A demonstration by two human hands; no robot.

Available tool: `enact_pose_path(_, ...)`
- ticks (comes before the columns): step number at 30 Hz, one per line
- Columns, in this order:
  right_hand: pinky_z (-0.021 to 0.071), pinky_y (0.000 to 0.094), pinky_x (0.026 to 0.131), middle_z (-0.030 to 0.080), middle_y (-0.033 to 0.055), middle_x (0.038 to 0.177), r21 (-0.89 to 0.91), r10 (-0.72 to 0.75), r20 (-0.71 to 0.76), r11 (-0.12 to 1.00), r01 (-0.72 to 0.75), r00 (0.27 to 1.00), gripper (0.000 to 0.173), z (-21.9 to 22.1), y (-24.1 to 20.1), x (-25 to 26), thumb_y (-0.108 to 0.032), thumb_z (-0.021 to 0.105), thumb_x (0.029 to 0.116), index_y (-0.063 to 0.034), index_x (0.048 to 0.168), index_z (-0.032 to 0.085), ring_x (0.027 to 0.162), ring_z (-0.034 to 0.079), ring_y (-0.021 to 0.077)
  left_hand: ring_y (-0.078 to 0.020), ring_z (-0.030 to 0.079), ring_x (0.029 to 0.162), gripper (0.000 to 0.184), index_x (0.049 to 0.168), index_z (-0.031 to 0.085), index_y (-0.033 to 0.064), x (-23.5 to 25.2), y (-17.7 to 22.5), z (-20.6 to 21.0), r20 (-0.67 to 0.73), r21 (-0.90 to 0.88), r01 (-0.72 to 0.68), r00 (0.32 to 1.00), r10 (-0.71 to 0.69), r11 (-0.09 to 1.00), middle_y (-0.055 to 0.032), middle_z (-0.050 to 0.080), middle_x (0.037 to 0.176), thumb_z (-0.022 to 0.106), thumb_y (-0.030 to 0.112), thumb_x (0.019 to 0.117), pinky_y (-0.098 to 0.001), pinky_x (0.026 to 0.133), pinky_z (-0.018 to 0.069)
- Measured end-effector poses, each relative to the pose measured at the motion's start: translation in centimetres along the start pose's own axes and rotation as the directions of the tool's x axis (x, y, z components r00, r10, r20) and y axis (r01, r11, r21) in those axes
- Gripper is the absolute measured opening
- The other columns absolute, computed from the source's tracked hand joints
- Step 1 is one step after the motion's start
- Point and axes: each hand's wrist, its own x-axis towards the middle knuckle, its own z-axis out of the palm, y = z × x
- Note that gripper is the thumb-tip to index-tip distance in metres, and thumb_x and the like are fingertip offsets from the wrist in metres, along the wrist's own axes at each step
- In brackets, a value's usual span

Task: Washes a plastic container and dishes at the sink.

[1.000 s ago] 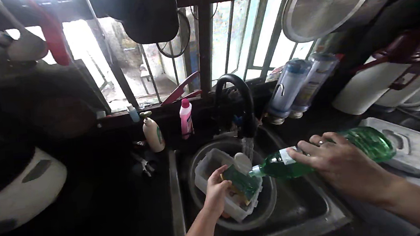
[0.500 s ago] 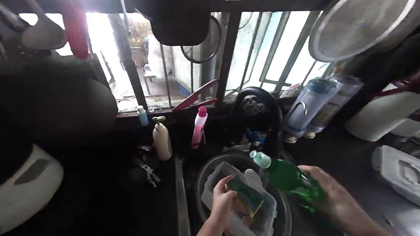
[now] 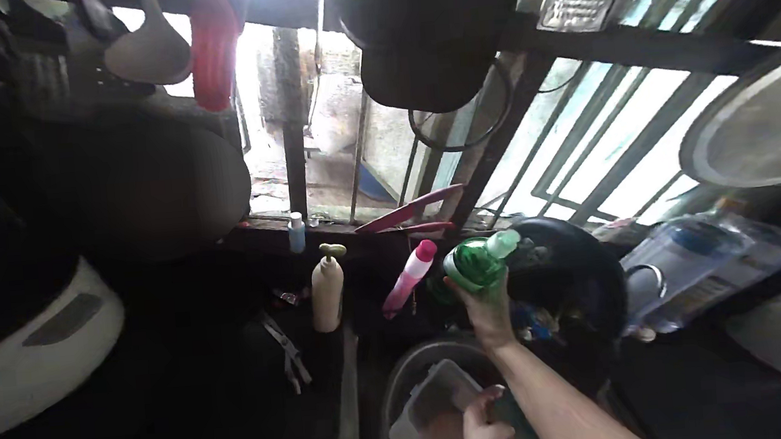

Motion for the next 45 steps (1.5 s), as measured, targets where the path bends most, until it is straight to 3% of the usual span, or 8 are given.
enact_pose_path(20,0.0483,0.0503,0.108,0.039,0.018,0.161,-0.422,0.262,0.369,0.902,-0.09,0.892,0.087,-8.5,1.4,-2.7,-0.028,0.072,0.0968,-0.0173,0.165,0.019,0.138,0.052,0.0329,-0.021,0.062,0.099,0.051,0.14,0.053,0.0023,0.6,-2.9,1.6,-0.026,-0.069,0.073,0.997,-0.075,0.995,-0.0169,0.056,0.134,0.055,-0.013,0.0914,-0.0368,0.079,0.0558)
enact_pose_path(24,0.0414,0.041,0.118,0.045,0.013,0.158,-0.47,0.321,0.544,0.882,-0.035,0.775,0.064,-13.4,0.1,-6.8,-0.034,0.064,0.1011,-0.0109,0.156,0.041,0.143,0.047,0.0225,-0.0223,0.063,0.097,0.049,0.138,0.052,-0.0005,-0.2,-2.4,2.3,-0.089,-0.112,0.035,0.995,-0.045,0.993,-0.018,0.059,0.128,0.054,-0.015,0.0918,-0.0376,0.079,0.0568)
enact_pose_path(27,0.0387,0.0435,0.119,0.058,0.0164,0.145,-0.6,0.256,0.436,0.797,0.066,0.863,0.043,-19.0,2.7,-11.1,-0.033,0.05,0.1055,-0.0061,0.136,0.064,0.139,0.051,0.0272,-0.0241,0.066,0.097,0.046,0.141,0.049,-0.0019,0.2,-1.6,1.9,-0.125,-0.112,-0.035,0.992,0.021,0.993,-0.0197,0.06,0.127,0.048,-0.012,0.0954,-0.0394,0.08,0.0576)
enact_pose_path(29,0.0425,0.0434,0.115,0.059,0.02,0.142,-0.512,0.402,0.178,0.817,-0.264,0.898,0.043,-22.0,4.4,-13.6,-0.026,0.042,0.1106,0.0009,0.138,0.059,0.134,0.056,0.0273,-0.0259,0.066,0.099,0.048,0.143,0.048,-0.001,-0.2,-1.3,1.8,-0.171,-0.106,-0.044,0.985,0.025,0.993,-0.0215,0.058,0.132,0.048,-0.009,0.0963,-0.0407,0.083,0.0577)
enact_pose_path(33,0.0592,0.043,0.085,0.068,0.0147,0.117,0.24,0.753,0.022,0.635,-0.734,0.658,0.064,-21.7,4.7,-13.9,-0.054,0.024,0.1099,-0.0049,0.134,0.056,0.103,0.069,0.0242,-0.026,0.065,0.1,0.051,0.144,0.046,-0.0004,-0.4,-2.3,3.6,-0.078,-0.145,-0.037,0.997,0.026,0.989,-0.0212,0.058,0.131,0.05,-0.012,0.0938,-0.0411,0.085,0.0574)
enact_pose_path(38,0.0609,0.0559,0.078,0.068,0.0174,0.119,0.573,0.735,0.366,0.306,-0.76,0.571,0.053,-21.4,3.9,-11.2,-0.051,0.03,0.1066,-0.0138,0.134,0.055,0.103,0.07,0.0355,-0.0299,0.036,0.148,0.073,0.159,0.026,0.0008,-2.7,0.6,5.4,-0.039,0.444,-0.212,0.966,0.255,0.87,-0.0229,0.029,0.163,0.064,0.012,0.0974,-0.0438,0.119,0.0363)
enact_pose_path(41,0.0596,0.0595,0.084,0.068,0.021,0.118,0.594,0.671,0.468,0.243,-0.766,0.575,0.054,-21.3,3.6,-9.7,-0.052,0.031,0.1068,-0.008,0.127,0.056,0.107,0.069,0.0393,-0.0425,0.027,0.15,0.076,0.154,0.037,-0.0023,-5.3,2.3,0.9,-0.264,0.708,-0.226,0.794,0.547,0.669,-0.0289,0.027,0.162,0.069,0.022,0.0899,-0.0547,0.122,0.027)
enact_pose_path(45,0.0629,0.0482,0.074,0.07,0.0181,0.102,0.527,0.76,0.412,0.252,-0.812,0.503,0.036,-20.0,2.6,-8.6,-0.033,0.04,0.1061,-0.0041,0.116,0.058,0.09,0.072,0.031,-0.0381,0.05,0.134,0.082,0.155,0.026,-0.0004,-9.1,-1.4,-3.4,-0.626,0.374,0.143,0.768,0.135,0.917,-0.03,0.045,0.148,0.072,0.033,0.0963,-0.0516,0.108,0.0457)
